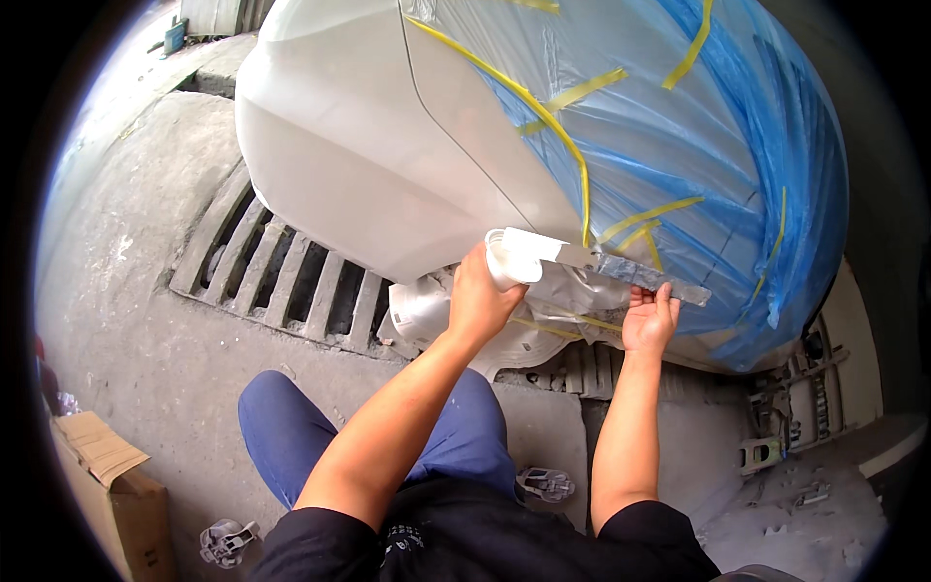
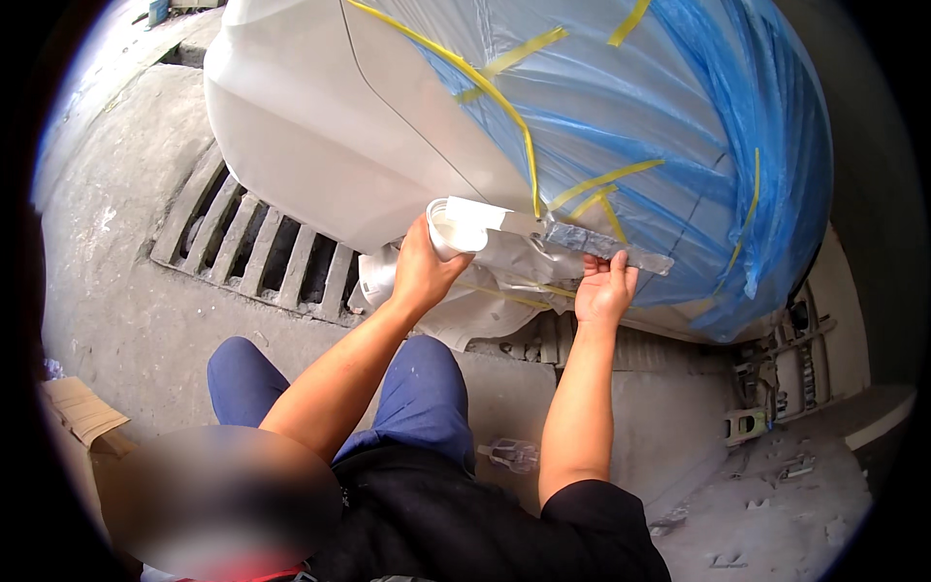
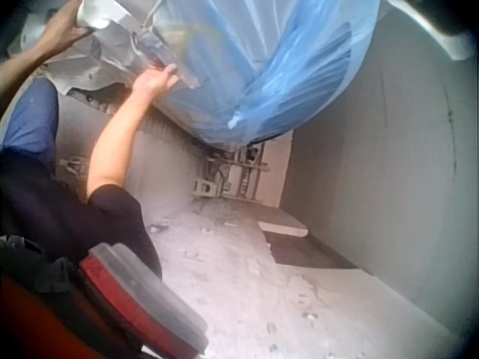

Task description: The person applies white body filler to a car bumper using a metal spatula. They scoop the filler from a small white cup and spread it onto the bumper surface, which is partially covered with blue plastic sheeting and yellow tape. The person moves around the bumper to apply the filler to different areas.

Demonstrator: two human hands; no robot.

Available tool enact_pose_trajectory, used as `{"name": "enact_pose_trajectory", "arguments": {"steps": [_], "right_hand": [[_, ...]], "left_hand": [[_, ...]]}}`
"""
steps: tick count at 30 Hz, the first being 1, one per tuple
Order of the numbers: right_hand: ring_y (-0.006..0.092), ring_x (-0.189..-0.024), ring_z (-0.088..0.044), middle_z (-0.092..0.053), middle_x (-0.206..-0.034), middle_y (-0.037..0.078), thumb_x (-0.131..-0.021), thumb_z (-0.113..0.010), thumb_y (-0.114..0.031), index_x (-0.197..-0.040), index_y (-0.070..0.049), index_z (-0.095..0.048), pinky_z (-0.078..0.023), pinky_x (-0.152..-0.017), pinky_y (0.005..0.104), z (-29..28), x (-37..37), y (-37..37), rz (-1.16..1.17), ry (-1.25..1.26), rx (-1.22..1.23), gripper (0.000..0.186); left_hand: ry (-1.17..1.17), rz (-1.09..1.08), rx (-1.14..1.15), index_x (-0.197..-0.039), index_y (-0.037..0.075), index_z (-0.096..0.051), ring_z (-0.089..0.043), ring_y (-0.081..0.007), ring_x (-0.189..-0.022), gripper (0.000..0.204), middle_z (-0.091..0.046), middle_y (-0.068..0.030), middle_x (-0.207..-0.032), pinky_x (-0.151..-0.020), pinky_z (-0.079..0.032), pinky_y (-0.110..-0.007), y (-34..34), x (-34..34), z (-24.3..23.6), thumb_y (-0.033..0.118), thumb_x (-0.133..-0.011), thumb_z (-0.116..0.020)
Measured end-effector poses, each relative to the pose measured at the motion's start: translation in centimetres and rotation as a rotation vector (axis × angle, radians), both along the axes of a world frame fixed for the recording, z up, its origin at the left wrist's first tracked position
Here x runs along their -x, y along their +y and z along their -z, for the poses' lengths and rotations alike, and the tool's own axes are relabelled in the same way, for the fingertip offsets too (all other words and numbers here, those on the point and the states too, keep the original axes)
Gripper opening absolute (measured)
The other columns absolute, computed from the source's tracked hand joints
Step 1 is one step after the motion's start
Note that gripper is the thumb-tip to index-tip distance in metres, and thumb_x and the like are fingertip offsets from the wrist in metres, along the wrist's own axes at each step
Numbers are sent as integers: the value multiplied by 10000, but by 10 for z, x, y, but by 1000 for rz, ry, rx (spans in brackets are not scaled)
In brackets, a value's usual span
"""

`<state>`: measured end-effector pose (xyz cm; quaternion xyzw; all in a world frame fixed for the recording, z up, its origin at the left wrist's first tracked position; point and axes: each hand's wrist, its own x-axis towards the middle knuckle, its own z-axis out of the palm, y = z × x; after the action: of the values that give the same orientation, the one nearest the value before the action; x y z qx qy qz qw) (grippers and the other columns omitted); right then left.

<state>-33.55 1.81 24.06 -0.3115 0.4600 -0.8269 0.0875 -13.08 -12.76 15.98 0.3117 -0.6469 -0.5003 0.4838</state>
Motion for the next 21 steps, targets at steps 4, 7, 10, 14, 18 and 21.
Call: {"name": "enact_pose_trajectory", "arguments": {"steps": [4, 7, 10, 14, 18, 21], "right_hand": [[185, -918, -597, -591, -1069, 83, -961, -546, -191, -1142, -38, -482, -524, -753, 339, -37, -28, -1, -31, 243, -95, 245], [163, -864, -602, -592, -1007, 79, -962, -555, -199, -1125, -14, -481, -533, -731, 326, -61, -53, -6, -22, 421, -198, 257], [130, -798, -599, -596, -954, 81, -965, -553, -197, -1111, 3, -481, -541, -692, 305, -64, -62, -15, -13, 578, -304, 258], [125, -774, -605, -600, -921, 73, -970, -530, -186, -1099, 13, -490, -543, -651, 274, -57, -72, -21, 47, 510, -461, 241], [136, -753, -607, -604, -911, 78, -961, -536, -172, -1051, -7, -496, -535, -615, 266, -55, -58, -17, 69, 338, -435, 192], [151, -739, -603, -605, -906, 83, -952, -545, -162, -1012, -26, -495, -530, -615, 279, -58, -39, -9, 74, 204, -372, 157]], "left_hand": [[-49, 3, 62, -1217, 11, -472, -508, -378, -1118, 627, -551, -208, -1170, -946, -420, -452, 3, -5, 6, 199, -698, -771], [-55, 17, 109, -1262, 22, -450, -492, -383, -1126, 677, -545, -202, -1180, -959, -409, -456, 10, -3, 13, 161, -681, -769], [-53, 36, 141, -1289, 31, -437, -481, -388, -1132, 718, -538, -195, -1191, -968, -402, -460, 17, 2, 19, 131, -661, -771], [-49, 60, 177, -1298, 34, -431, -475, -385, -1145, 737, -534, -188, -1208, -973, -401, -461, 25, 10, 24, 125, -651, -773], [-56, 67, 178, -1296, 34, -430, -470, -383, -1152, 727, -530, -187, -1217, -976, -399, -464, 24, 11, 30, 127, -657, -766], [-81, 72, 133, -1286, 25, -432, -474, -383, -1146, 709, -529, -198, -1205, -981, -395, -459, 19, 11, 26, 143, -669, -762]]}}
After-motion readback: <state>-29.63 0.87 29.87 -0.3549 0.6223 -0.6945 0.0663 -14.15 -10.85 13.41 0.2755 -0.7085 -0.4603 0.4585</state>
